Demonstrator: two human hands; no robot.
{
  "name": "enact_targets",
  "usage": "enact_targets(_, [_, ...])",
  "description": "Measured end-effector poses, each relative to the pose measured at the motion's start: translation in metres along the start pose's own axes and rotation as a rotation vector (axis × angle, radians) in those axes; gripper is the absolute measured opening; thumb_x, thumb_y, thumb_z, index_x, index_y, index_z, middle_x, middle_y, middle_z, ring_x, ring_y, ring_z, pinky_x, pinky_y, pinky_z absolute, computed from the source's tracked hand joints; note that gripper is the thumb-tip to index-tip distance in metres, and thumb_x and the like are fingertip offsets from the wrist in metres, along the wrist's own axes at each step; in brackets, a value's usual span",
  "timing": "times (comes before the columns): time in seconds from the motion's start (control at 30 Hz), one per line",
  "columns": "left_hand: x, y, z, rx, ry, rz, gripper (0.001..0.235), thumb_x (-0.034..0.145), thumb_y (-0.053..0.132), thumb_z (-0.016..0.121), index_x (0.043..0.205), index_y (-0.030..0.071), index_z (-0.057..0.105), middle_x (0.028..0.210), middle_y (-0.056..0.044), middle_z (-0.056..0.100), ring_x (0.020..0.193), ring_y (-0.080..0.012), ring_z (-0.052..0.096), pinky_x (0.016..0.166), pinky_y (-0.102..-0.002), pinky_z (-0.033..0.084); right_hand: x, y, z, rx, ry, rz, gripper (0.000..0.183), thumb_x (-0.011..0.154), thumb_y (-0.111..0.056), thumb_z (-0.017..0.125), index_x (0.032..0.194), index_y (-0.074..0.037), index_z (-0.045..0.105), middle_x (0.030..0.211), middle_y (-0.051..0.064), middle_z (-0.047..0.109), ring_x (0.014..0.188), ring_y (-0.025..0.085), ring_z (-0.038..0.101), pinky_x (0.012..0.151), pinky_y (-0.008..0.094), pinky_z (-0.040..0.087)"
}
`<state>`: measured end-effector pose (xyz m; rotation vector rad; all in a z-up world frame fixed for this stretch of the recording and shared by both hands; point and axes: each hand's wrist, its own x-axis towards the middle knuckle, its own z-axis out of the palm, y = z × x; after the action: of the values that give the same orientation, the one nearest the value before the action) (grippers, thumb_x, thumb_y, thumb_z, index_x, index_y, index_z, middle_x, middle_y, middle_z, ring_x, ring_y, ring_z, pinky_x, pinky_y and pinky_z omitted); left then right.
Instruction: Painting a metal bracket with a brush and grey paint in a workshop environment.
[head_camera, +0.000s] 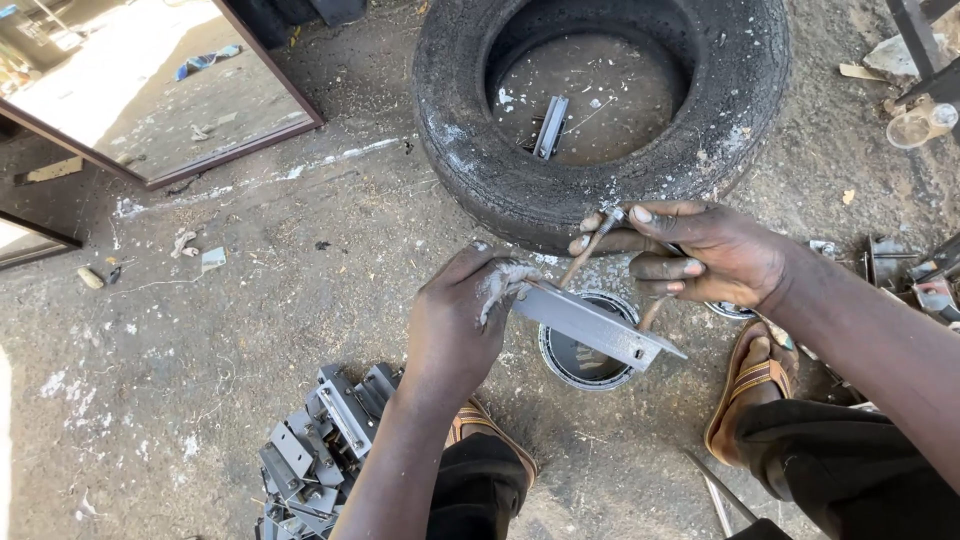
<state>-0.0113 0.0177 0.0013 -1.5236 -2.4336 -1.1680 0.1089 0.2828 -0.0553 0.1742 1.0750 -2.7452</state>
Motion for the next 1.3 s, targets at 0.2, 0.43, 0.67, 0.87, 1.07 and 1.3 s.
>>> enact_targets(0.2, [0.005, -0.005, 0.011, -0.031, -0.040, -0.094, 0.013, 0.091, 0.006, 0.070, 0.102, 0.000, 0.075, 0.104, -0.013, 0.072, 0.101, -0.0350, 0.073, 0.081, -0.042, 0.062, 0.008, 0.000, -0.018, -0.044, 0.118, 0.043, 0.036, 0.104, -0.012, 0.047, 0.134, 0.003, 0.058, 0.114, 0.024, 0.075, 0.038, 0.000, 0.046, 0.044, 0.024, 0.042])
enact_targets(0.43, [0.008, -0.010, 0.020, -0.045, -0.086, -0.144, 0.029, 0.087, 0.001, 0.071, 0.116, 0.006, 0.072, 0.119, -0.009, 0.072, 0.108, -0.0242, 0.071, 0.099, -0.040, 0.057, 0.007, -0.013, -0.019, 0.003, 0.116, 0.129, 0.025, 0.098, -0.003, 0.054, 0.118, 0.004, 0.066, 0.141, 0.035, 0.062, 0.045, 0.000, 0.040, 0.046, 0.019, 0.040])
enact_targets(0.67, [0.011, -0.006, 0.022, -0.092, -0.113, -0.147, 0.023, 0.091, 0.007, 0.070, 0.114, 0.010, 0.073, 0.118, -0.006, 0.071, 0.104, -0.0243, 0.071, 0.091, -0.039, 0.058, 0.004, -0.016, -0.030, 0.039, 0.113, 0.152, 0.021, 0.101, -0.004, 0.054, 0.117, 0.003, 0.065, 0.128, 0.030, 0.068, 0.045, 0.001, 0.042, 0.046, 0.018, 0.043])
enact_targets(0.87, [0.011, -0.005, 0.025, -0.107, -0.090, -0.133, 0.023, 0.089, 0.006, 0.071, 0.112, 0.008, 0.074, 0.117, -0.007, 0.071, 0.103, -0.0239, 0.071, 0.092, -0.039, 0.059, 0.003, -0.015, -0.029, -0.047, 0.209, 0.159, 0.016, 0.101, -0.010, 0.055, 0.109, 0.000, 0.066, 0.128, 0.030, 0.071, 0.044, 0.000, 0.037, 0.046, 0.018, 0.038])
enact_targets(1.07, [0.016, -0.005, 0.030, -0.116, -0.104, -0.134, 0.018, 0.090, 0.006, 0.072, 0.104, 0.017, 0.075, 0.107, 0.000, 0.072, 0.090, -0.0137, 0.072, 0.079, -0.031, 0.064, 0.003, -0.019, -0.027, -0.091, 0.209, 0.193, 0.028, 0.102, -0.012, 0.050, 0.122, 0.006, 0.061, 0.135, 0.029, 0.068, 0.045, -0.001, 0.037, 0.040, 0.014, 0.039])
enact_targets(1.3, [0.020, 0.000, 0.033, 0.055, -0.192, -0.096, 0.030, 0.082, -0.004, 0.074, 0.111, 0.002, 0.072, 0.120, -0.008, 0.070, 0.090, -0.0173, 0.076, 0.077, -0.029, 0.069, -0.004, -0.017, -0.045, 0.013, 0.011, 0.115, 0.024, 0.109, -0.009, 0.048, 0.101, 0.002, 0.067, 0.098, 0.016, 0.077, 0.050, 0.004, 0.045, 0.052, 0.023, 0.046])
